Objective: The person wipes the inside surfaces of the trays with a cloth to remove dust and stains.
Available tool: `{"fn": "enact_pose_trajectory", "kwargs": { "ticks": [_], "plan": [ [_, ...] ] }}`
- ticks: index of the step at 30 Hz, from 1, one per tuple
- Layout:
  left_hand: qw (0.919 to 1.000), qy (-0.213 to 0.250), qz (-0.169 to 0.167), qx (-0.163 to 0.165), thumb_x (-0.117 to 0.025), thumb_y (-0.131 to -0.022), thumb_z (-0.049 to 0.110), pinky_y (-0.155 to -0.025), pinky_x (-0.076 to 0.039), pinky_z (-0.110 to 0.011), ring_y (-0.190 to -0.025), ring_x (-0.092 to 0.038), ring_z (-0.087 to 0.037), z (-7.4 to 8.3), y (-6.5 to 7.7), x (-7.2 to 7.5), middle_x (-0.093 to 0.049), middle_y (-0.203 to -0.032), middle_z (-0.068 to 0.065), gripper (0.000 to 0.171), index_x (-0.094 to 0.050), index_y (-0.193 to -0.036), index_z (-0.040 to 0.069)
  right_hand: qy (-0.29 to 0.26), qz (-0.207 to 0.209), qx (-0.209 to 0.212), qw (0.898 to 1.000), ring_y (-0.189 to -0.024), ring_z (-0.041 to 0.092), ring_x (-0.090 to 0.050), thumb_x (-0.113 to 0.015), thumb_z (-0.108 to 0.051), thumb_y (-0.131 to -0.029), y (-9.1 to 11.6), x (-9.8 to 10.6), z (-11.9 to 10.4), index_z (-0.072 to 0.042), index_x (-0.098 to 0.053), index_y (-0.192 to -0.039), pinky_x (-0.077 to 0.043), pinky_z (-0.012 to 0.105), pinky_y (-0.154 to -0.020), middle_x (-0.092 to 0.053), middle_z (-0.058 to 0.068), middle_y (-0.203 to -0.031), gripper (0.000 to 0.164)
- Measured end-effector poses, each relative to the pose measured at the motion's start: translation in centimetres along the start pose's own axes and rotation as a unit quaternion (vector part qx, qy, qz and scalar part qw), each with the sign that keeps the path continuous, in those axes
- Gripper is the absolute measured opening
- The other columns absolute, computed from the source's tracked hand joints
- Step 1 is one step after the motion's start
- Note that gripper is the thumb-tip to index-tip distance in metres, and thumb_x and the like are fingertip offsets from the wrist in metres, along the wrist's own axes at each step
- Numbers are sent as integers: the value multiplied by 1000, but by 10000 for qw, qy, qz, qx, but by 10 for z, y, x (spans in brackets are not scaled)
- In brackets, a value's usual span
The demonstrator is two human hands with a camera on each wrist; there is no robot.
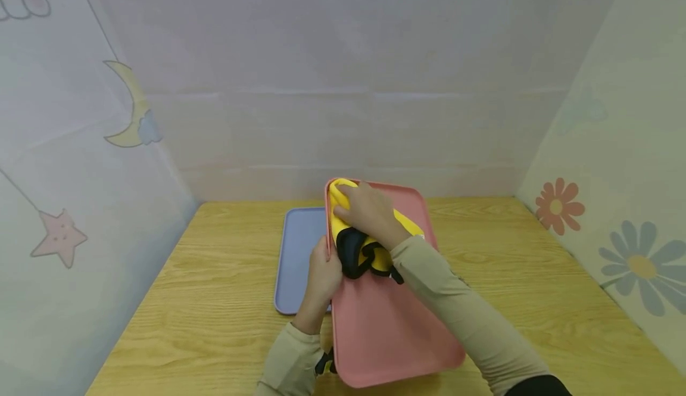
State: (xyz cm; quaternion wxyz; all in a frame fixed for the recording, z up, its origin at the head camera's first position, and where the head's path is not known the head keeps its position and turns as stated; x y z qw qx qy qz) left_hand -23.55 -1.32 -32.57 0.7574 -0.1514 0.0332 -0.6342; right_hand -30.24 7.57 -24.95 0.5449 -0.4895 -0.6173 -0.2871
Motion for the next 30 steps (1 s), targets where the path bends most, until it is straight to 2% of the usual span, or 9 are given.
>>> {"fn": "enact_pose_trajectory", "kwargs": {
  "ticks": [3,5,9,12,14,18,20,25,30],
  "plan": [
    [9998,-4,175,42,-39,-89,-5,-59,-37,-31,-65,-40,-19,0,1,3,-38,-64,-3,12,-51,-84,-8,56,-118,-157,9998,-53,21,-43,-51,-27,-84,2,-1,5,-16,-48,-127,-34,29,-44,-51,17,-98,44],
    [9997,-9,250,65,-41,-89,-4,-59,-37,-31,-64,-40,-19,1,1,5,-38,-64,-3,12,-51,-85,-8,100,-185,-304,9993,-58,22,-46,-51,-28,-85,1,-2,11,-18,-45,-131,-37,32,-47,-50,18,-107,47],
    [9996,53,273,50,-41,-89,-4,-66,-40,-35,-72,-46,-21,2,2,8,-48,-72,-10,13,-53,-91,-10,60,-184,-418,9989,-53,19,-41,-51,-27,-85,0,-4,24,-16,-45,-130,-32,28,-44,-52,11,-80,47],
    [9996,125,264,38,-41,-89,-4,-70,-41,-37,-77,-50,-24,3,2,10,-54,-80,-16,15,-53,-94,-11,-13,-78,-245,9997,-45,16,-32,-52,-23,-83,-1,-4,31,-12,-50,-126,-25,25,-42,-39,4,-57,44],
    [9995,131,276,0,-41,-89,-4,-70,-42,-38,-77,-50,-25,4,3,11,-55,-82,-17,14,-53,-95,-11,-94,-45,-176,9998,-44,15,-29,-52,-22,-83,-1,-4,36,-9,-51,-123,-23,25,-43,-33,1,-53,42],
    [9995,170,255,-69,-41,-89,-4,-67,-42,-36,-74,-50,-22,5,2,14,-54,-79,-16,14,-52,-94,-11,-166,-50,-251,9995,-46,16,-32,-53,-20,-83,-2,-2,52,-5,-52,-122,-26,26,-47,-36,2,-53,42],
    [9995,215,223,-78,-41,-89,-4,-64,-41,-35,-70,-48,-20,7,1,15,-53,-74,-13,13,-52,-94,-11,-174,-109,-363,9991,-49,17,-35,-53,-21,-83,-2,-2,62,-4,-52,-123,-27,26,-49,-44,5,-60,43],
    [9994,290,183,-55,-41,-88,-5,-60,-40,-32,-65,-45,-16,7,-1,16,-50,-71,-10,13,-52,-93,-11,-224,-342,-671,9969,-49,15,-29,-52,-22,-82,-4,-6,85,-2,-49,-125,-25,25,-46,-49,10,-73,48],
    [9994,296,165,0,-41,-88,-5,-61,-41,-32,-68,-48,-17,5,-1,17,-53,-75,-13,16,-52,-97,-12,-346,-452,-822,9950,-46,12,-24,-52,-23,-82,-2,-10,104,1,-45,-128,-23,23,-45,-49,10,-67,52]
  ]
}}
Point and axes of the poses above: each hand's wrist, its own y-axis away from the middle knuckle, its own x-axis out of the back of the hand, z = x × y, the point moved 5 cm from there along -y, towards the middle knuckle
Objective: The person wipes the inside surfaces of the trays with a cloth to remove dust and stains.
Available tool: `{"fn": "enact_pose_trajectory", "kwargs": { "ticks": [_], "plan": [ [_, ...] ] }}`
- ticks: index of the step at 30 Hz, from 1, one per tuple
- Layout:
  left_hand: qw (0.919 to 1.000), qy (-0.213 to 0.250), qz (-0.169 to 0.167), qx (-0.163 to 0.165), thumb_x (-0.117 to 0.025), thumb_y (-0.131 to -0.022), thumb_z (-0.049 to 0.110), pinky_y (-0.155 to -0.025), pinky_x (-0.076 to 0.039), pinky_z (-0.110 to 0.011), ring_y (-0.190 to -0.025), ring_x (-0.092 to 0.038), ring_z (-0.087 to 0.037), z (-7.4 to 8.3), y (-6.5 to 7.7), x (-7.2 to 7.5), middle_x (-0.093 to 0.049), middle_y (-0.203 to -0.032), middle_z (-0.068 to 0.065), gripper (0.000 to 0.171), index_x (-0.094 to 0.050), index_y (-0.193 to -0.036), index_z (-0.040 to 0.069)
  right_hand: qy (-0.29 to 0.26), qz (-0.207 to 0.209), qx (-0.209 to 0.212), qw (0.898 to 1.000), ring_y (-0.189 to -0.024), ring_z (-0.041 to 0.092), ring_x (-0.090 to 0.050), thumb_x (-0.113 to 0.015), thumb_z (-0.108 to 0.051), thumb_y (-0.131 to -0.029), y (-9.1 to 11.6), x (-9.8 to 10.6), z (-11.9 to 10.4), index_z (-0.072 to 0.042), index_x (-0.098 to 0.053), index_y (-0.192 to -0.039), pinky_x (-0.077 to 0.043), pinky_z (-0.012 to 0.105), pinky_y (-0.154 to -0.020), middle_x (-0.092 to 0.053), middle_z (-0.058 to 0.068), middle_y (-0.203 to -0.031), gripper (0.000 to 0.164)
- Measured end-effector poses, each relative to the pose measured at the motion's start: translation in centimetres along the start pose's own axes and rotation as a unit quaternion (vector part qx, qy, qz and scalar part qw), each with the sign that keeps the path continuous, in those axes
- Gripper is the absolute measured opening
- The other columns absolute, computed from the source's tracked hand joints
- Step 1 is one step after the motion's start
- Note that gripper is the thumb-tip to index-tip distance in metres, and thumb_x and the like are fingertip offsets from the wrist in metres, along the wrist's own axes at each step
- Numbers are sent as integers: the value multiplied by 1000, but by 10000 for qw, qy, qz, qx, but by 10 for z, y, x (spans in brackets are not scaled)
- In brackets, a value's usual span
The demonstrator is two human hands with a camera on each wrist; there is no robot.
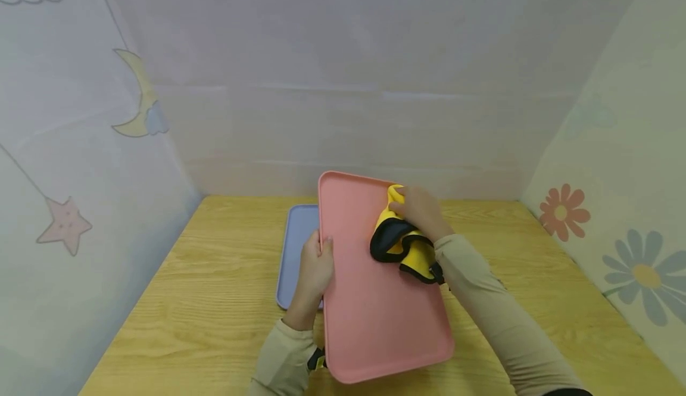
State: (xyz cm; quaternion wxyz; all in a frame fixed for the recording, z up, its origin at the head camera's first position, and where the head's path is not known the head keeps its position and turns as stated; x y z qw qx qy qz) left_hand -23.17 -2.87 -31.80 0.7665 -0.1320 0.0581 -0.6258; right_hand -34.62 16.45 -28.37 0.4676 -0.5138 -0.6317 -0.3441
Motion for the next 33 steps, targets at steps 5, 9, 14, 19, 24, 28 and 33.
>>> {"fn": "enact_pose_trajectory", "kwargs": {
  "ticks": [5,9,14,19,24,28,33],
  "plan": [
    [9999,85,-95,2,-39,-89,-4,-61,-42,-32,-69,-49,-18,2,1,2,-54,-77,-15,19,-51,-102,-13,-41,137,-25,9999,-43,11,-26,-53,-21,-82,2,0,15,2,-49,-124,-23,22,-43,-42,4,-57,48],
    [9998,123,-164,31,-39,-90,-4,-63,-43,-31,-71,-50,-18,0,2,1,-55,-79,-16,20,-51,-103,-13,-10,191,36,9998,-41,12,-28,-53,-21,-82,7,-3,19,0,-52,-122,-23,22,-42,-37,0,-50,45],
    [9998,128,-141,-11,-39,-89,-5,-61,-43,-32,-68,-50,-18,-2,1,2,-55,-77,-16,20,-51,-102,-14,-60,514,115,9986,-39,12,-22,-52,-26,-85,11,-8,20,-2,-51,-123,-19,23,-40,-28,-2,-46,45],
    [9999,83,-98,4,-40,-89,-5,-60,-42,-31,-67,-49,-17,-3,0,2,-54,-76,-15,19,-51,-101,-13,-494,739,259,9957,-38,12,-21,-51,-26,-86,13,-13,12,-1,-50,-125,-20,24,-40,-29,0,-46,46],
    [9999,74,-109,-57,-40,-89,-6,-61,-43,-32,-67,-50,-17,-3,0,1,-55,-77,-16,18,-51,-100,-13,-662,713,436,9943,-44,15,-28,-51,-25,-86,16,-14,-8,-1,-53,-119,-25,26,-45,-33,1,-51,41],
    [10000,3,-74,-46,-40,-90,-6,-63,-42,-32,-69,-49,-17,-3,0,1,-55,-78,-15,18,-51,-102,-13,-655,791,622,9928,-43,14,-26,-52,-23,-86,14,-11,-29,0,-57,-110,-25,26,-47,-30,-1,-50,34],
    [9999,-48,-35,-99,-41,-92,-1,-58,-41,-31,-64,-48,-17,-2,0,1,-50,-72,-11,15,-51,-97,-11,-548,1042,949,9885,-43,15,-29,-53,-20,-86,12,-9,-59,-2,-60,-94,-26,26,-48,-29,-1,-50,21]
  ]
}}
Point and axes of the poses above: each hand's wrist, its own y-axis away from the middle knuckle, its own x-axis out of the back of the hand, z = x × y, the point moved 5 cm from there along -y, towards the middle knuckle
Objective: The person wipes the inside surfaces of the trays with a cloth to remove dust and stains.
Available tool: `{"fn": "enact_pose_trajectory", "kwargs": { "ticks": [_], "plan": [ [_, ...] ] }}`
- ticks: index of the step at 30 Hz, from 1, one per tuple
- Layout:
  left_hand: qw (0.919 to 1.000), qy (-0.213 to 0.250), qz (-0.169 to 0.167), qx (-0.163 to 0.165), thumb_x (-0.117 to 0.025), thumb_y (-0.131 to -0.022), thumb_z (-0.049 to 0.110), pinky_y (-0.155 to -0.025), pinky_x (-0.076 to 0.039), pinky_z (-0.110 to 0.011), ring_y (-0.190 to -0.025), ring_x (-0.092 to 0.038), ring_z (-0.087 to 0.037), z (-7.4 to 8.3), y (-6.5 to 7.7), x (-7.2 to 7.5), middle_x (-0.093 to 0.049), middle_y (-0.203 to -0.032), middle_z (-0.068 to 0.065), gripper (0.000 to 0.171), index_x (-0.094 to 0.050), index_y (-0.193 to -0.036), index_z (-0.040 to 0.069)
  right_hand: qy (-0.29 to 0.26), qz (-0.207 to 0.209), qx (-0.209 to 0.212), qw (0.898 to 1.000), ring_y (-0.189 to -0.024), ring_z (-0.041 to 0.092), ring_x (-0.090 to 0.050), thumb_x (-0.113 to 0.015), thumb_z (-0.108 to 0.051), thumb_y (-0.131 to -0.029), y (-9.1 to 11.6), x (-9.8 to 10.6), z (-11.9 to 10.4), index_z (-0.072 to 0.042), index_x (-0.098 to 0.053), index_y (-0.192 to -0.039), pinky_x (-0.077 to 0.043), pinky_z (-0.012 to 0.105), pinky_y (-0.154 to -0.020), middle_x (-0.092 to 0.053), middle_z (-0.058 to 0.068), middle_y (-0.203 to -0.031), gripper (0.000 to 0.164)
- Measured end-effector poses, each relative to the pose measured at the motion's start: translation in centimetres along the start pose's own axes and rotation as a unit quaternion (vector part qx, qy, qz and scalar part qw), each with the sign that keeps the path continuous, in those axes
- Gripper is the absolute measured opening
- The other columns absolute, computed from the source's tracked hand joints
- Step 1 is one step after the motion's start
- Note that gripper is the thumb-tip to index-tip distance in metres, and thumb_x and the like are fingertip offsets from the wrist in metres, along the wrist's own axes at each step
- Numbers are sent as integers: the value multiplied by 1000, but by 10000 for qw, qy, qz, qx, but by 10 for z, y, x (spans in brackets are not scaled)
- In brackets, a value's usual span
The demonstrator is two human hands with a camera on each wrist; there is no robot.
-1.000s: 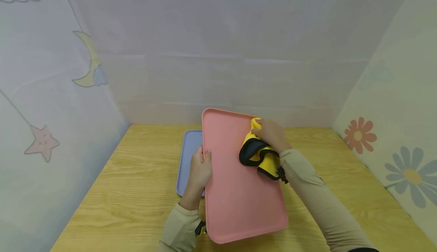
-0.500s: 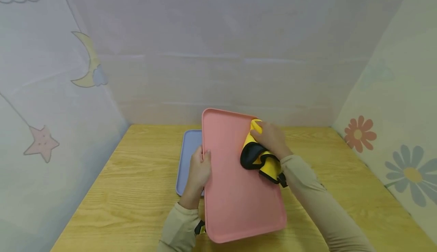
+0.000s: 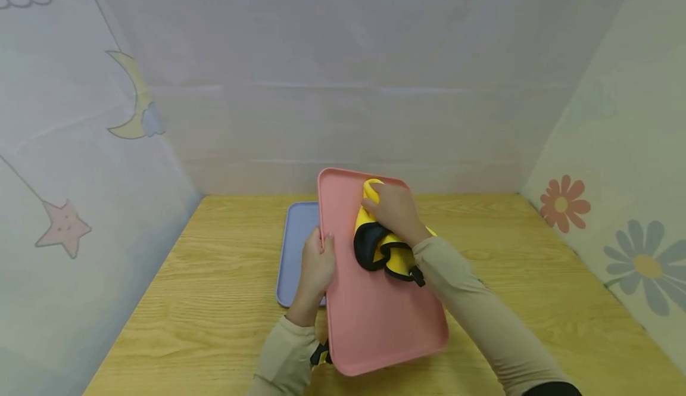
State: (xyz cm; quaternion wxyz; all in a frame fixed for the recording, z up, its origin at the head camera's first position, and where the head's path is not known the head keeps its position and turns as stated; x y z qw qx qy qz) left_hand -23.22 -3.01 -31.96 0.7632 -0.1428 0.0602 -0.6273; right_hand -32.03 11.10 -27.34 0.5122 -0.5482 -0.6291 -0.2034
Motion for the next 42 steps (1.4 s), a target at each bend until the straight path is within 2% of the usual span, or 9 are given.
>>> {"fn": "enact_pose_trajectory", "kwargs": {
  "ticks": [6,9,14,20,25,30,32,37,42],
  "plan": [
    [9998,-166,30,-40,-40,-96,14,-52,-33,-28,-57,-37,-15,-3,-1,-4,-33,-61,-1,26,-46,-77,-2,175,-180,98,9996,-41,14,-30,-54,-23,-87,-3,-6,-37,-3,-53,-120,-25,24,-43,-31,0,-49,38],
    [9997,-253,-7,-22,-35,-98,20,-55,-34,-29,-60,-38,-15,-5,-1,-6,-35,-63,-2,33,-46,-74,-1,373,-217,306,9986,-41,13,-27,-53,-22,-88,-2,-7,-54,-5,-55,-115,-22,22,-42,-30,-1,-50,33],
    [9998,-148,-81,44,-28,-99,22,-66,-41,-33,-73,-48,-17,-7,-2,-8,-52,-76,-9,40,-54,-85,-5,701,-112,535,9960,-46,15,-31,-54,-20,-87,1,-6,-72,-6,-59,-106,-24,23,-42,-34,2,-58,24],
    [9998,-168,-23,76,-30,-99,21,-62,-38,-32,-67,-43,-16,-7,-2,-9,-44,-68,-5,38,-49,-77,-2,862,-89,463,9952,-44,15,-32,-55,-22,-85,4,-4,-70,-10,-58,-105,-23,23,-40,-37,3,-61,23],
    [9980,153,-104,599,-30,-99,18,-67,-36,-32,-73,-42,-18,-12,-4,-9,-40,-71,-4,34,-48,-80,-3,943,-270,344,9946,-45,17,-35,-54,-26,-85,7,-4,-67,-15,-53,-121,-26,25,-40,-46,8,-75,38],
    [9913,805,-154,1034,-26,-100,20,-82,-36,-36,-92,-45,-24,-15,-4,-9,-49,-91,-13,37,-50,-100,-9,1092,-163,206,9937,-59,21,-44,-53,-32,-85,9,-3,-68,-20,-47,-130,-36,32,-45,-49,12,-88,46],
    [9916,817,-85,998,-25,-100,20,-82,-36,-37,-92,-45,-24,-14,-5,-8,-50,-92,-14,38,-50,-100,-9,1104,-58,176,9937,-61,22,-44,-53,-32,-85,9,-2,-69,-21,-48,-129,-37,34,-46,-48,11,-88,46],
    [9984,313,128,446,-27,-99,20,-69,-36,-32,-73,-41,-17,-9,-4,-7,-39,-72,-4,35,-46,-78,0,1073,182,271,9937,-51,21,-41,-54,-29,-83,10,-4,-70,-19,-52,-125,-34,31,-42,-46,11,-83,43],
    [9989,405,98,207,-27,-99,23,-60,-31,-29,-62,-33,-15,-9,-3,-8,-30,-64,-1,37,-37,-68,7,1075,129,337,9936,-45,19,-37,-56,-27,-81,9,-6,-66,-17,-56,-118,-29,28,-40,-43,8,-76,39]
  ]
}}
Point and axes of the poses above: each hand's wrist, its own y-axis away from the middle knuckle, its own x-axis out of the back of the hand, z = x × y, the point moved 5 cm from there along -y, towards the middle knuckle
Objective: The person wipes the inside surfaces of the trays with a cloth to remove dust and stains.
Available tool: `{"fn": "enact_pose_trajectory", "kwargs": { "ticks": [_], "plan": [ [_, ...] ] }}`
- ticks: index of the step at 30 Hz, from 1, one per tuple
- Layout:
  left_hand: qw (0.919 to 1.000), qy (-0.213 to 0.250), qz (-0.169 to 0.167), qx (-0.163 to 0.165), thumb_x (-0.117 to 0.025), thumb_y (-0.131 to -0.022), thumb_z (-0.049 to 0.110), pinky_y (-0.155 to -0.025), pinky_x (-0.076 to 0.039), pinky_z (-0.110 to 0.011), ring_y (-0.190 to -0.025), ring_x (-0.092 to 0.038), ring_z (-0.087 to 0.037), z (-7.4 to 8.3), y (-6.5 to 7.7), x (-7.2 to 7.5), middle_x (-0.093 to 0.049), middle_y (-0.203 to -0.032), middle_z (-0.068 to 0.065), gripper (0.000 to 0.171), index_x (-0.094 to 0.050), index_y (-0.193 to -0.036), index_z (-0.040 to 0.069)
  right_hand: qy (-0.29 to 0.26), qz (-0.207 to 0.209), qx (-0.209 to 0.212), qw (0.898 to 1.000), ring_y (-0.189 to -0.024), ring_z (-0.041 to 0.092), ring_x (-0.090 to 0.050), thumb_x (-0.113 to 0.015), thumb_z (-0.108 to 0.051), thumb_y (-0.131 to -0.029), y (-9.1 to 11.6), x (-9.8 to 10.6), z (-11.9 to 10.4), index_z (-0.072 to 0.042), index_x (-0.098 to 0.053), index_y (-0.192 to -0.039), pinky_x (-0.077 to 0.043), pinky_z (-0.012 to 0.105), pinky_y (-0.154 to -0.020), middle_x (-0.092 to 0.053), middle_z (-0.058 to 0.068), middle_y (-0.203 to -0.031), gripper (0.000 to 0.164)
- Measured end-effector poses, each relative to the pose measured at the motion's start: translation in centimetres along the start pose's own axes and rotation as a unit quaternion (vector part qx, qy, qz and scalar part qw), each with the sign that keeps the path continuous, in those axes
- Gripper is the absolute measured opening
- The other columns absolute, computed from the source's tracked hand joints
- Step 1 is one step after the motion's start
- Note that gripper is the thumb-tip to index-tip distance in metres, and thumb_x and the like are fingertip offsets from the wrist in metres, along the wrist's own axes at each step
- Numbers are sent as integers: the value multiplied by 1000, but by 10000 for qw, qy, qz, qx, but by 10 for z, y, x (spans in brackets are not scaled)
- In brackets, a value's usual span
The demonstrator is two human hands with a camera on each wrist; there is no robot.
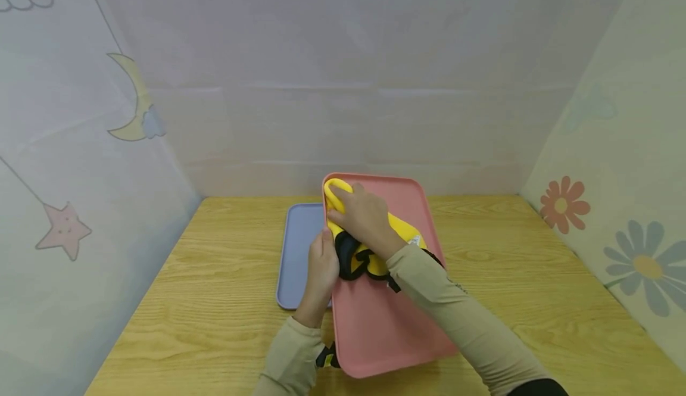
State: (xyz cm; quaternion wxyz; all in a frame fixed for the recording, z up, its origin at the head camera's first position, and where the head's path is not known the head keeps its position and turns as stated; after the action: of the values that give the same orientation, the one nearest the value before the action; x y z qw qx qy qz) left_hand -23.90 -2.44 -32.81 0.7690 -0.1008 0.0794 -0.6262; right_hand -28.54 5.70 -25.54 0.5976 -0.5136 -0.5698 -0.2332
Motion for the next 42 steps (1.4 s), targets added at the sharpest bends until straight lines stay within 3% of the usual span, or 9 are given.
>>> {"fn": "enact_pose_trajectory", "kwargs": {
  "ticks": [10,16,23,31,36,42],
  "plan": [
    [9995,100,252,152,-28,-99,19,-55,-34,-28,-56,-37,-13,-3,-1,6,-35,-60,-1,39,-41,-66,5,-74,-788,-380,9961,-46,17,-31,-53,-28,-82,-2,-11,34,-15,-48,-129,-24,27,-42,-48,8,-75,49],
    [9988,298,245,292,-28,-99,18,-59,-40,-29,-62,-46,-13,-4,0,8,-46,-65,-3,40,-51,-74,-2,-245,-1053,-414,9933,-41,12,-19,-53,-23,-81,0,-15,59,-10,-50,-127,-16,24,-42,-29,-1,-50,47],
    [9992,166,318,193,-29,-99,16,-58,-40,-30,-61,-46,-13,-1,-1,11,-48,-66,-5,39,-52,-75,-5,19,-1378,-838,9869,-44,12,-18,-53,-28,-82,4,-20,97,-10,-49,-127,-17,24,-42,-30,-1,-53,49],
    [9994,46,341,24,-30,-98,14,-60,-40,-31,-63,-46,-14,-1,-3,14,-49,-67,-6,39,-54,-78,-9,203,-1386,-1351,9809,-52,21,-39,-54,-28,-80,16,-23,135,-10,-52,-124,-27,30,-44,-55,14,-78,47],
    [9997,106,209,2,-28,-98,15,-60,-41,-30,-64,-47,-13,0,-5,15,-50,-68,-6,40,-55,-81,-10,306,-1298,-1323,9822,-50,22,-40,-52,-30,-81,20,-25,141,-9,-51,-124,-28,30,-41,-46,8,-61,48],
    [9997,223,111,34,-28,-99,16,-60,-41,-30,-64,-47,-13,-1,-6,14,-50,-69,-7,41,-55,-83,-10,13,-1041,-1379,9850,-49,20,-39,-50,-33,-82,18,-25,141,-5,-52,-122,-29,29,-43,-46,6,-62,49]
  ]
}}
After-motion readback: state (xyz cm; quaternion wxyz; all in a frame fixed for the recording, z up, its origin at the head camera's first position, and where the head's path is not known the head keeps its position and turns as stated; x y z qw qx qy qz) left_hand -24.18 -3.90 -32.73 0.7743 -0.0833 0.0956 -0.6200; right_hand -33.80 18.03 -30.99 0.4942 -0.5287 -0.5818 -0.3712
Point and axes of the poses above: each hand's wrist, its own y-axis away from the middle knuckle, its own x-axis out of the back of the hand, z = x × y, the point moved 5 cm from there along -y, towards the middle knuckle
